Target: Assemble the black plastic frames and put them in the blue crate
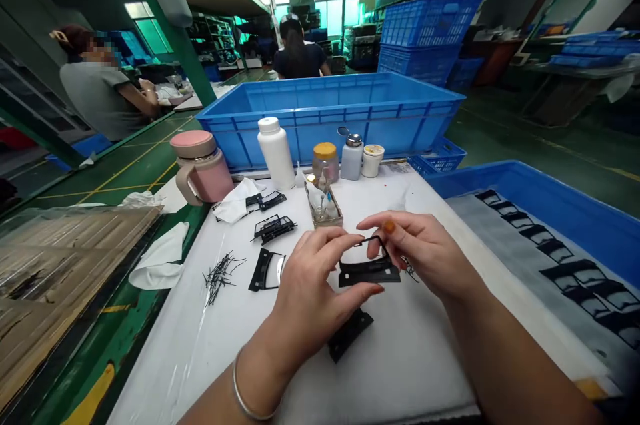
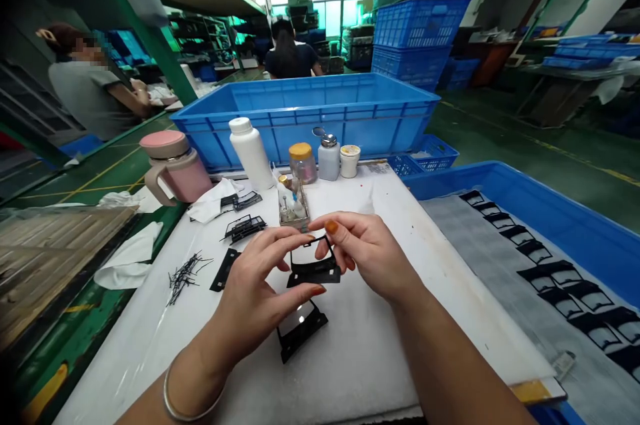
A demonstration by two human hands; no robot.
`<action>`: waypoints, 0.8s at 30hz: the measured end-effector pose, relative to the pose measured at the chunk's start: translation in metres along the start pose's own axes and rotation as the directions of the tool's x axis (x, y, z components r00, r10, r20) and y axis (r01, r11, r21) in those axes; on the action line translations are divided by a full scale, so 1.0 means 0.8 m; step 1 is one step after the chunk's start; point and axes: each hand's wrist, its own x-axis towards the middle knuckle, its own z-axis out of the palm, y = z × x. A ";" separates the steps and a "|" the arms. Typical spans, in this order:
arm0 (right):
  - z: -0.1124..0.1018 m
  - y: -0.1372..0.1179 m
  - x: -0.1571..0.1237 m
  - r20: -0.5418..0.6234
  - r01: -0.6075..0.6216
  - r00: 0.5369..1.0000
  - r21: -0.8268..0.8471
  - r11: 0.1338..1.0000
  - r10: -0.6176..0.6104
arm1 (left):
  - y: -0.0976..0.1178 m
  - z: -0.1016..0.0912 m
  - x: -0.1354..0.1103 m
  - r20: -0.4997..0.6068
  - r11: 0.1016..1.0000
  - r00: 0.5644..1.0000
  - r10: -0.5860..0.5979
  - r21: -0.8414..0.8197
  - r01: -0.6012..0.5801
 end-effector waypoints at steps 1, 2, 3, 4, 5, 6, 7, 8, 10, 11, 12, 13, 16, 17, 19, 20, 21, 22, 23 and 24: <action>0.004 0.001 -0.001 -0.032 0.006 0.999 0.008 1.000 -0.006 | -0.002 -0.001 -0.001 0.002 0.990 0.998 -0.068 -0.126 0.068; 0.008 0.003 -0.001 -0.068 0.011 0.998 0.021 1.000 -0.010 | -0.005 -0.002 -0.001 0.025 0.953 0.989 -0.142 -0.268 0.144; 0.012 0.005 -0.002 -0.100 0.018 0.995 0.032 0.999 -0.014 | -0.007 -0.003 -0.001 0.070 0.886 0.976 -0.206 -0.411 0.216; 0.015 0.006 -0.002 -0.123 0.026 0.992 0.037 0.999 -0.021 | -0.010 -0.003 -0.001 0.129 0.795 0.960 -0.247 -0.539 0.277; 0.019 0.008 -0.003 -0.139 0.034 0.990 0.035 0.999 -0.029 | -0.013 -0.003 -0.001 0.192 0.691 0.944 -0.267 -0.644 0.327; 0.021 0.009 -0.003 -0.151 0.041 0.988 0.025 0.999 -0.037 | -0.015 -0.003 -0.001 0.249 0.584 0.929 -0.274 -0.724 0.367; 0.024 0.010 -0.004 -0.162 0.046 0.986 0.011 0.999 -0.044 | -0.017 -0.002 -0.001 0.301 0.481 0.914 -0.274 -0.780 0.401; 0.026 0.010 -0.005 -0.174 0.051 0.983 -0.006 0.999 -0.052 | -0.018 -0.001 -0.001 0.345 0.388 0.900 -0.267 -0.816 0.429; 0.027 0.010 -0.007 -0.196 0.068 0.978 -0.027 0.997 -0.072 | -0.019 0.001 -0.001 0.410 0.249 0.881 -0.237 -0.851 0.463; 0.028 0.009 -0.008 -0.201 0.085 0.976 -0.026 0.996 -0.088 | -0.019 0.002 -0.001 0.428 0.203 0.878 -0.214 -0.860 0.468; 0.028 0.008 -0.009 -0.197 0.102 0.975 -0.018 0.995 -0.103 | -0.019 0.003 0.000 0.436 0.167 0.880 -0.188 -0.869 0.466; 0.027 0.007 -0.010 -0.189 0.116 0.975 -0.005 0.993 -0.114 | -0.019 0.004 0.000 0.437 0.136 0.885 -0.163 -0.878 0.459; 0.026 0.004 -0.013 -0.158 0.125 0.980 0.022 0.992 -0.120 | -0.022 0.006 0.002 0.432 0.075 0.894 -0.119 -0.894 0.442; 0.026 0.002 -0.014 -0.153 0.123 0.981 0.018 0.992 -0.119 | -0.023 0.006 0.003 0.429 0.064 0.896 -0.114 -0.897 0.438; 0.027 -0.002 -0.016 -0.155 0.120 0.981 -0.006 0.993 -0.119 | -0.025 0.006 0.003 0.425 0.055 0.899 -0.106 -0.900 0.432; 0.028 -0.004 -0.017 -0.157 0.119 0.980 -0.023 0.993 -0.121 | -0.026 0.006 0.003 0.422 0.056 0.901 -0.098 -0.902 0.428; 0.029 -0.006 -0.018 -0.160 0.120 0.979 -0.043 0.992 -0.125 | -0.026 0.006 0.003 0.418 0.059 0.904 -0.086 -0.904 0.424; 0.030 -0.008 -0.020 -0.165 0.124 0.977 -0.066 0.990 -0.133 | -0.027 0.006 0.003 0.415 0.062 0.907 -0.070 -0.906 0.420; 0.031 -0.010 -0.021 -0.174 0.131 0.974 -0.095 0.987 -0.146 | -0.027 0.006 0.003 0.411 0.064 0.910 -0.053 -0.908 0.414; 0.032 -0.012 -0.022 -0.185 0.142 0.969 -0.127 0.982 -0.164 | -0.028 0.007 0.003 0.407 0.063 0.913 -0.036 -0.910 0.409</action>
